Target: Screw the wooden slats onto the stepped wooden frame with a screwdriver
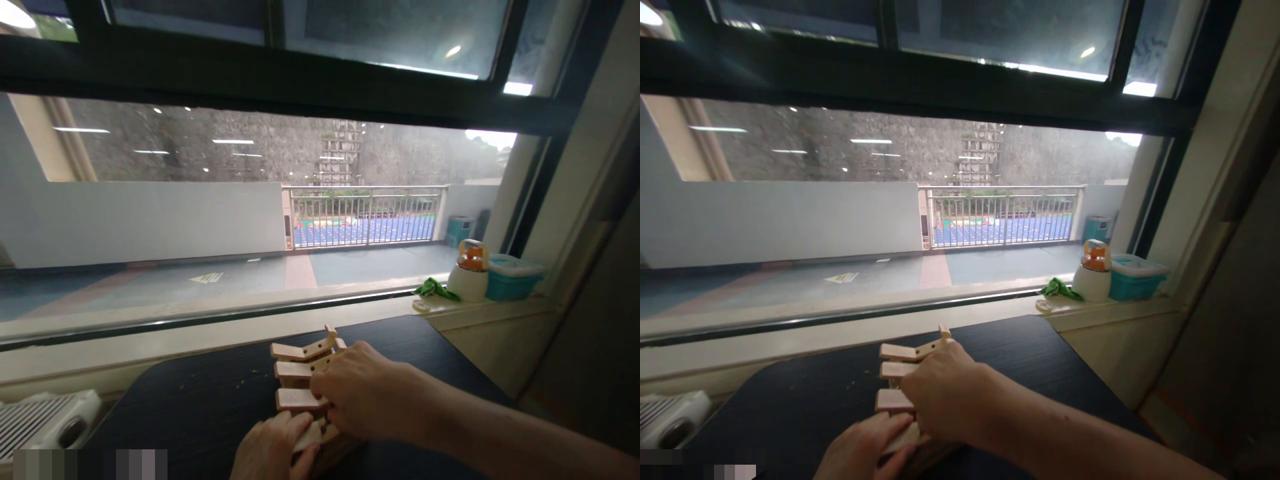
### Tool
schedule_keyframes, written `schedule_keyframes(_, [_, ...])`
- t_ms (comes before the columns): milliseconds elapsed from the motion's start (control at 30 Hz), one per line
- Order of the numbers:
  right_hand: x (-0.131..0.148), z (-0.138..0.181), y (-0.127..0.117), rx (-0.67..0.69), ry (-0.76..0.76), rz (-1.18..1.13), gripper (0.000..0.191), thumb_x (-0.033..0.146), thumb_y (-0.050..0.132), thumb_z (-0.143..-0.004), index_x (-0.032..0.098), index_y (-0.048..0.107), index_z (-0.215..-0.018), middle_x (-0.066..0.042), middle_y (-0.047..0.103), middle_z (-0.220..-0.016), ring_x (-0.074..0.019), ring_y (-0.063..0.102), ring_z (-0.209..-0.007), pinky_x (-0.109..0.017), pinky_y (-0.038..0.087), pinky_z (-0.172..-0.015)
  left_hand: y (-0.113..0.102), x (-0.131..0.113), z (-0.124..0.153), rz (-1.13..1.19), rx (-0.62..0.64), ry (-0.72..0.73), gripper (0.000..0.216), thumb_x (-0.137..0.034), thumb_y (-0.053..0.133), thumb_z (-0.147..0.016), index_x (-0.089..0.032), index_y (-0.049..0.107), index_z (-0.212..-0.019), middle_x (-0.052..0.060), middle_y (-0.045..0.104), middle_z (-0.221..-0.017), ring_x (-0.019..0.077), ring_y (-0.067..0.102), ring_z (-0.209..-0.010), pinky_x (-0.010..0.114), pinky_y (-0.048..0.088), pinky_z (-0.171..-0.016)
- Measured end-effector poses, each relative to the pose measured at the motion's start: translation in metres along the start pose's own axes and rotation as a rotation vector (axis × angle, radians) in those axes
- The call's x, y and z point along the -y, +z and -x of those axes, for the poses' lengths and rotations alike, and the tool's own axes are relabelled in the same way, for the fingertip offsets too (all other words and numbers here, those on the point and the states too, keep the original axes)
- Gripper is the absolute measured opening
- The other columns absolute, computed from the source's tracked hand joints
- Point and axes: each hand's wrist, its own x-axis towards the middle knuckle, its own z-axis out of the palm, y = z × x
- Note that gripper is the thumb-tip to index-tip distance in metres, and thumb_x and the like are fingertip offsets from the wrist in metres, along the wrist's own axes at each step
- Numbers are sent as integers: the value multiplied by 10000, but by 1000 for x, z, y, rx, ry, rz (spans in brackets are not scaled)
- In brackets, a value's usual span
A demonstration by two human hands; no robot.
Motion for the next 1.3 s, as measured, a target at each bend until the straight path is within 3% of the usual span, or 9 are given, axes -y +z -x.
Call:
schedule_keyframes(200, [2,-1,2,148,-19,11,150,116,556,-800,129,690,-734,-78,701,-712,-181,633,-634,-277,332,-487,1,-1,0,-21,-3,-1,326,-214,495,-816,-293,671,-1079,26,698,-1079,208,643,-998,264,450,-858])
schedule_keyframes(433, [-2,-7,26,56,-6,16,194,143,531,-822,136,668,-684,-63,672,-638,-202,640,-596,-281,373,-478,2,0,1,13,-37,8,265,-212,536,-804,-312,686,-998,3,706,-1043,183,648,-971,215,448,-826])
schedule_keyframes(567, [-4,-5,21,60,78,14,191,179,511,-847,131,688,-796,-92,711,-782,-234,672,-719,-301,447,-556,2,0,2,-1,-62,-1,262,-213,536,-809,-305,684,-1005,9,705,-1045,182,649,-969,214,444,-831])
schedule_keyframes(700, [-4,2,4,27,145,-111,207,217,618,-734,132,671,-914,-106,718,-907,-250,669,-816,-303,460,-617,2,0,1,-17,-29,-6,271,-235,514,-822,-299,681,-1025,12,703,-1058,187,644,-983,231,445,-843])
schedule_keyframes(867, [-2,1,-9,89,42,-38,143,143,547,-797,131,689,-814,-96,719,-842,-227,664,-782,-285,389,-565,2,2,0,-15,-3,-5,325,-244,494,-832,-284,660,-1109,34,688,-1117,219,632,-1029,291,447,-899])
schedule_keyframes(1100, [-8,-9,11,104,-10,13,150,136,553,-788,127,688,-722,-88,705,-712,-197,649,-644,-280,291,-451,2,1,0,-8,-14,-3,283,-235,523,-819,-303,677,-1046,14,698,-1089,202,644,-998,248,453,-862])
schedule_keyframes(1300, [-6,-13,22,50,57,11,249,217,495,-853,120,700,-749,-125,702,-706,-219,665,-664,-284,414,-529,3,2,-1,-8,-13,1,276,-236,516,-823,-300,677,-1039,17,701,-1070,199,644,-995,243,448,-863])
